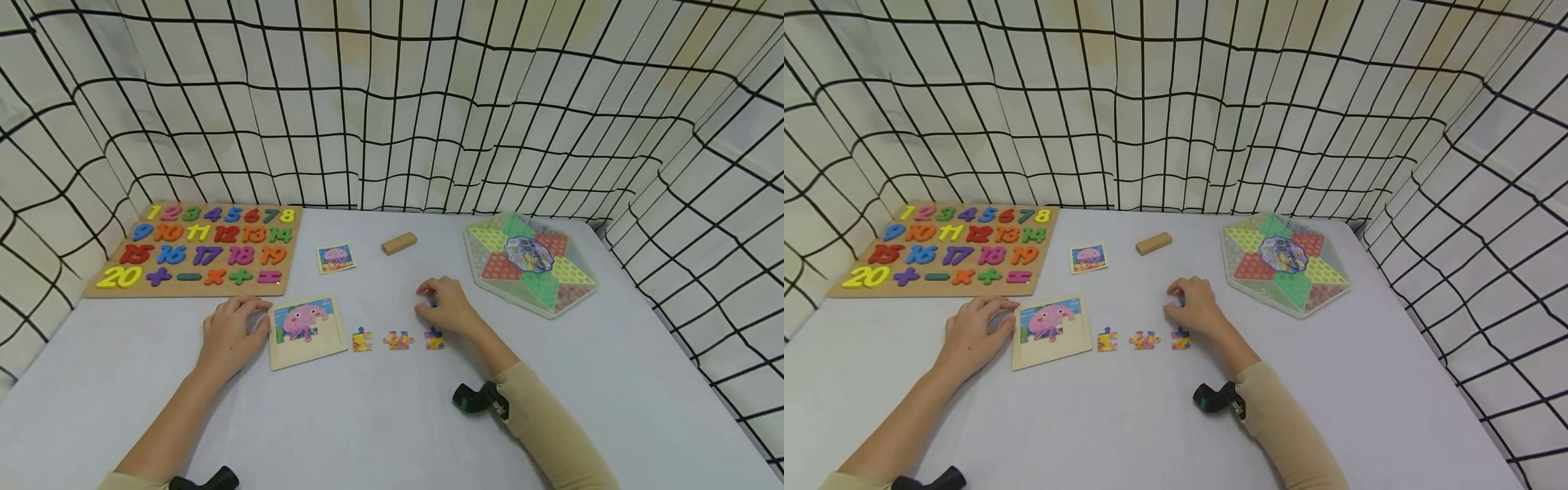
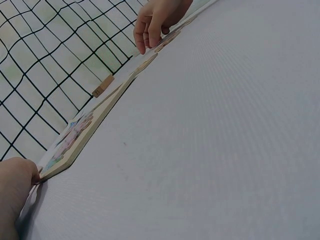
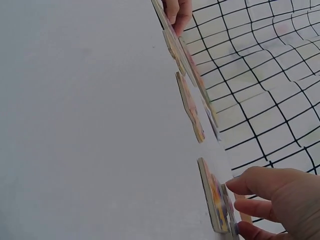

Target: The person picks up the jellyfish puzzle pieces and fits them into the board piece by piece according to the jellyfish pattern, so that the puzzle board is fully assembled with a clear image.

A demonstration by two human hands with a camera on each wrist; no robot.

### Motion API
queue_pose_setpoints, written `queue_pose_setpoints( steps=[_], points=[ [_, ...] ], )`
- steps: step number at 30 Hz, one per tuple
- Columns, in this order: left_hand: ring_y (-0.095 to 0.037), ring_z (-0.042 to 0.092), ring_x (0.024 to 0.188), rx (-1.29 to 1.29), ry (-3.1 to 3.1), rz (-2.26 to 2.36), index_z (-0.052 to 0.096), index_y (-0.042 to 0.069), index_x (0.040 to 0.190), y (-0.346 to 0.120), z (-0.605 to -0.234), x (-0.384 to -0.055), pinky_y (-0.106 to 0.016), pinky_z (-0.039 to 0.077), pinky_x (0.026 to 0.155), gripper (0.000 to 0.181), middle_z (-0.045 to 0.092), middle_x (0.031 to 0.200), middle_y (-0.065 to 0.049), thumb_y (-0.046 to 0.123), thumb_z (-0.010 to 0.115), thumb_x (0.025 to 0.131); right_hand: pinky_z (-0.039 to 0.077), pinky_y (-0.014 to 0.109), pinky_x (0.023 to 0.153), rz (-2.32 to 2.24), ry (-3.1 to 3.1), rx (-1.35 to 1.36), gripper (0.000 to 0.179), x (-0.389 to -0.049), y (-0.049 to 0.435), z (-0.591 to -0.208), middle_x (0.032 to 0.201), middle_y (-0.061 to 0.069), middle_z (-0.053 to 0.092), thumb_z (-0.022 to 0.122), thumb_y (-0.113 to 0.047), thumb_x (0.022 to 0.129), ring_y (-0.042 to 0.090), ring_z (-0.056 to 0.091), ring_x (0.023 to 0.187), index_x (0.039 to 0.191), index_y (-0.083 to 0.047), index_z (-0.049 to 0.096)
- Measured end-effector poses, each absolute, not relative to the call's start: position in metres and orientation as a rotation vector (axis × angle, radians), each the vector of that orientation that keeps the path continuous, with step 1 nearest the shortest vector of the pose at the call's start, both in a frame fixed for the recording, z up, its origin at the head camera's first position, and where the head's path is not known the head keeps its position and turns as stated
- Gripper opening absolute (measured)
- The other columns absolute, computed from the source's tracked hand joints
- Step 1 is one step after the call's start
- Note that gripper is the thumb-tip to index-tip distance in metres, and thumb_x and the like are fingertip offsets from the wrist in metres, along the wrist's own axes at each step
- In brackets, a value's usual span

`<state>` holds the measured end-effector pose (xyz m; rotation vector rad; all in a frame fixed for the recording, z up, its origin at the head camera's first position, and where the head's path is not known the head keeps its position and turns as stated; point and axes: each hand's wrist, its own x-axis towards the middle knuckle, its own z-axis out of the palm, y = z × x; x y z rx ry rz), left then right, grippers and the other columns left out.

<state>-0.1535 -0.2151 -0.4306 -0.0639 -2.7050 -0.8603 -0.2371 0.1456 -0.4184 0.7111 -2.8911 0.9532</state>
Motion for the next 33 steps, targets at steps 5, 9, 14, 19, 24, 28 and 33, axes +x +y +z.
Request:
queue_pose_setpoints(
  steps=[5,9,14,19,24,28,33],
  points=[
    [-0.043,0.038,0.111,-0.073,-2.700,-0.854,0.062,0.004,0.101,-0.216,-0.430,-0.154,-0.059,0.022,0.085,0.018,0.051,0.114,-0.021,0.010,0.058,0.085,0.041,0.034,0.075,1.010,-2.919,0.713,0.030,-0.232,0.152,-0.416,0.093,0.005,0.056,0.070,-0.021,0.077,0.019,0.048,0.086,0.102,-0.006,0.063],
    [-0.044,0.038,0.111,-0.072,-2.698,-0.854,0.062,0.004,0.101,-0.216,-0.429,-0.154,-0.060,0.022,0.085,0.017,0.051,0.114,-0.021,0.010,0.057,0.085,0.041,0.035,0.078,1.035,-2.977,0.667,0.031,-0.228,0.154,-0.412,0.096,0.006,0.055,0.071,-0.020,0.077,0.020,0.048,0.089,0.103,-0.007,0.062],
    [-0.044,0.038,0.111,-0.069,-2.699,-0.856,0.062,0.004,0.102,-0.216,-0.430,-0.153,-0.060,0.022,0.085,0.018,0.051,0.114,-0.021,0.010,0.057,0.085,0.041,0.036,0.080,1.036,-3.031,0.635,0.029,-0.225,0.154,-0.409,0.097,0.006,0.055,0.070,-0.017,0.078,0.020,0.048,0.091,0.103,-0.006,0.062],
    [-0.043,0.039,0.111,-0.072,-2.695,-0.857,0.062,0.003,0.101,-0.216,-0.431,-0.153,-0.060,0.022,0.086,0.018,0.051,0.114,-0.021,0.010,0.058,0.085,0.041,0.033,0.077,1.029,-3.035,0.646,0.025,-0.223,0.153,-0.407,0.095,0.005,0.055,0.071,-0.015,0.079,0.019,0.047,0.086,0.100,-0.006,0.062],
    [-0.043,0.038,0.111,-0.064,-2.697,-0.859,0.062,0.003,0.101,-0.216,-0.432,-0.153,-0.060,0.022,0.086,0.018,0.051,0.114,-0.021,0.010,0.058,0.085,0.040,0.030,0.069,1.086,-3.006,0.662,0.026,-0.222,0.154,-0.408,0.091,0.004,0.057,0.071,-0.013,0.078,0.017,0.046,0.079,0.099,-0.006,0.058],
    [-0.043,0.038,0.111,-0.058,-2.701,-0.857,0.062,0.003,0.102,-0.215,-0.431,-0.153,-0.060,0.022,0.087,0.018,0.051,0.114,-0.020,0.010,0.058,0.085,0.040,0.029,0.064,1.165,-2.992,0.640,0.025,-0.221,0.154,-0.408,0.088,0.003,0.056,0.069,-0.012,0.080,0.016,0.046,0.074,0.100,-0.008,0.055],
    [-0.043,0.039,0.111,-0.060,-2.696,-0.850,0.062,0.003,0.101,-0.215,-0.431,-0.153,-0.060,0.022,0.086,0.018,0.051,0.113,-0.020,0.010,0.058,0.085,0.041,0.028,0.063,1.185,-2.948,0.672,0.018,-0.221,0.152,-0.407,0.084,0.002,0.058,0.063,-0.010,0.084,0.015,0.048,0.073,0.101,-0.010,0.058]
  ],
)
